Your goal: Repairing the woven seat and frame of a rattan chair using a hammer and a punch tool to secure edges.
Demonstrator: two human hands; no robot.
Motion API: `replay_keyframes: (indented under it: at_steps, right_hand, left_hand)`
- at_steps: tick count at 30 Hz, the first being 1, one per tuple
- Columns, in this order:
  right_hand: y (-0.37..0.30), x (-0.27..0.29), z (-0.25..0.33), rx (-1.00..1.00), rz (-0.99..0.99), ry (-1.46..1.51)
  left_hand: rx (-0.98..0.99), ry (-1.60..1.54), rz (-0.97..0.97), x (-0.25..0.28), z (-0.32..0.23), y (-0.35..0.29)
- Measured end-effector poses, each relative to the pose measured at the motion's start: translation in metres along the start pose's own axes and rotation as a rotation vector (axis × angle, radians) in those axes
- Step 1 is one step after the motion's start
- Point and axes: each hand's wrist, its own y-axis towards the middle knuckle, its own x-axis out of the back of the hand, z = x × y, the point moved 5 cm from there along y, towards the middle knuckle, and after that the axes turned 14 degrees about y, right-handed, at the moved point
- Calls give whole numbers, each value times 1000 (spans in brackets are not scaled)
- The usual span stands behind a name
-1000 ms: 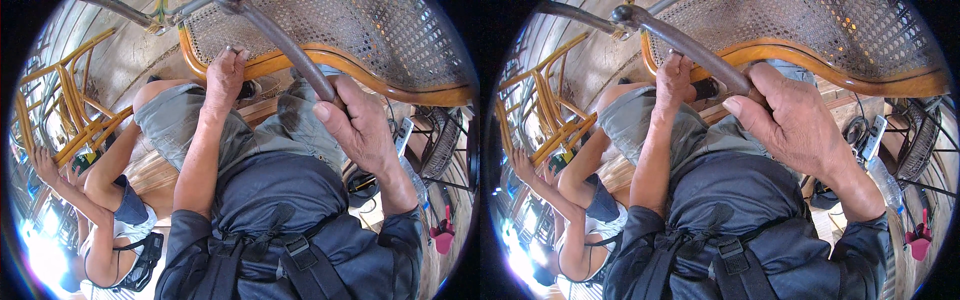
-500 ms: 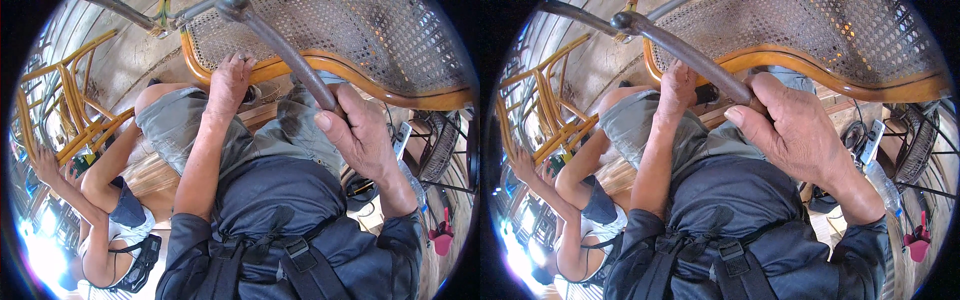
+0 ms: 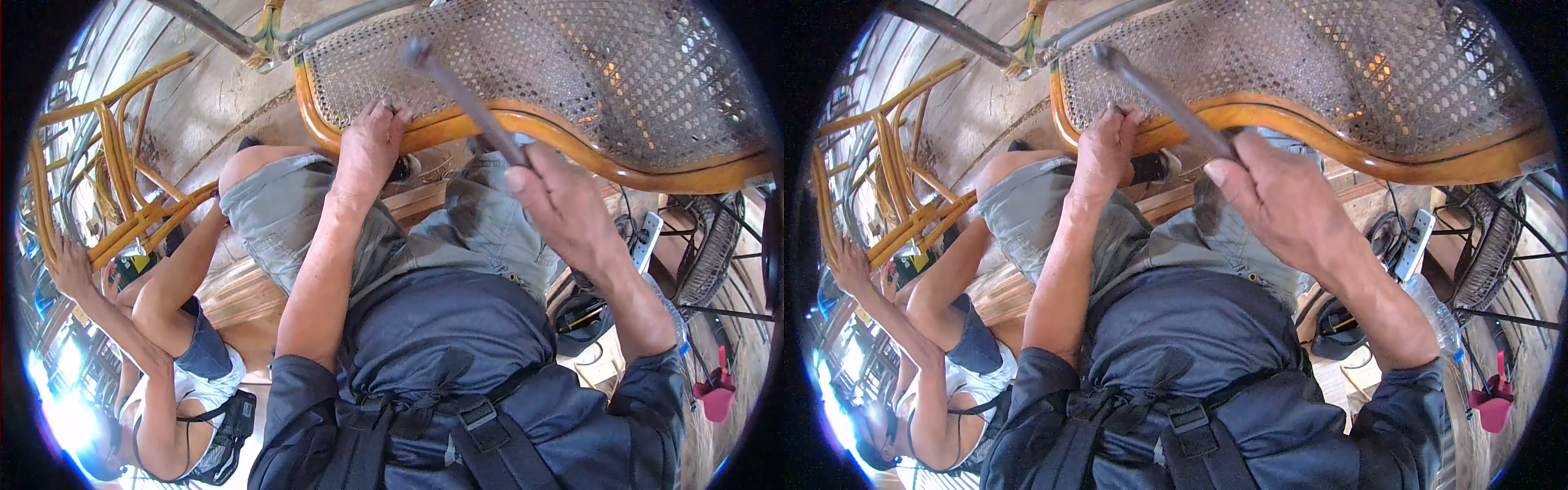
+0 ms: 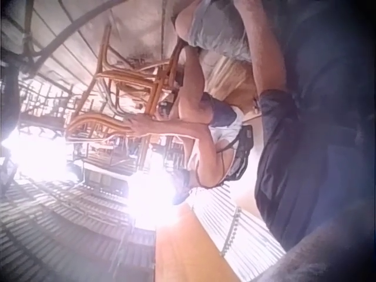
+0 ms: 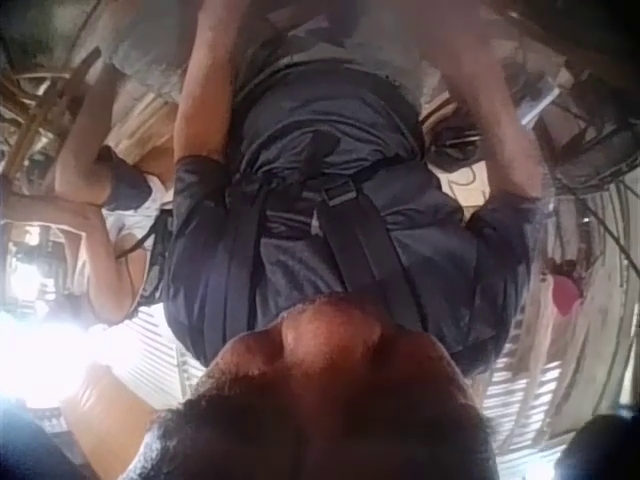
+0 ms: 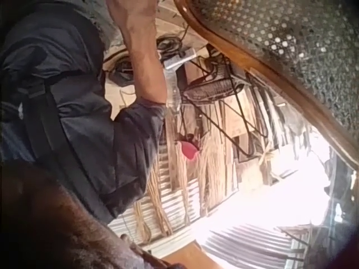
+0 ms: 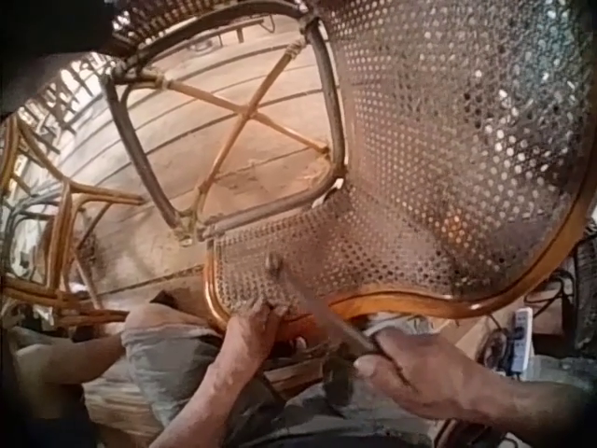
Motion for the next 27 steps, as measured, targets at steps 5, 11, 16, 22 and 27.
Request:
replay_keyframes:
  at_steps: [5,11,16,22,27]
  right_hand:
    - [-3,4,5,4,-48,174]
    - [-7,2,-11,-84,-59,252]
    - [-8,-1,-14,-127,-19,218]
    - [-6,0,-10,-108,-8,161]
    - [-4,2,-4,-11,-11,95]
  left_hand:
    - [416,-502,-111,2,21,-9]
    - [309,-346,-93,4,9,-6]
    - [156,-232,-98,5,-4,-1]
    - [134,-210,-100,3,-6,-2]
    - [106,-190,-86,1,-6,-1]
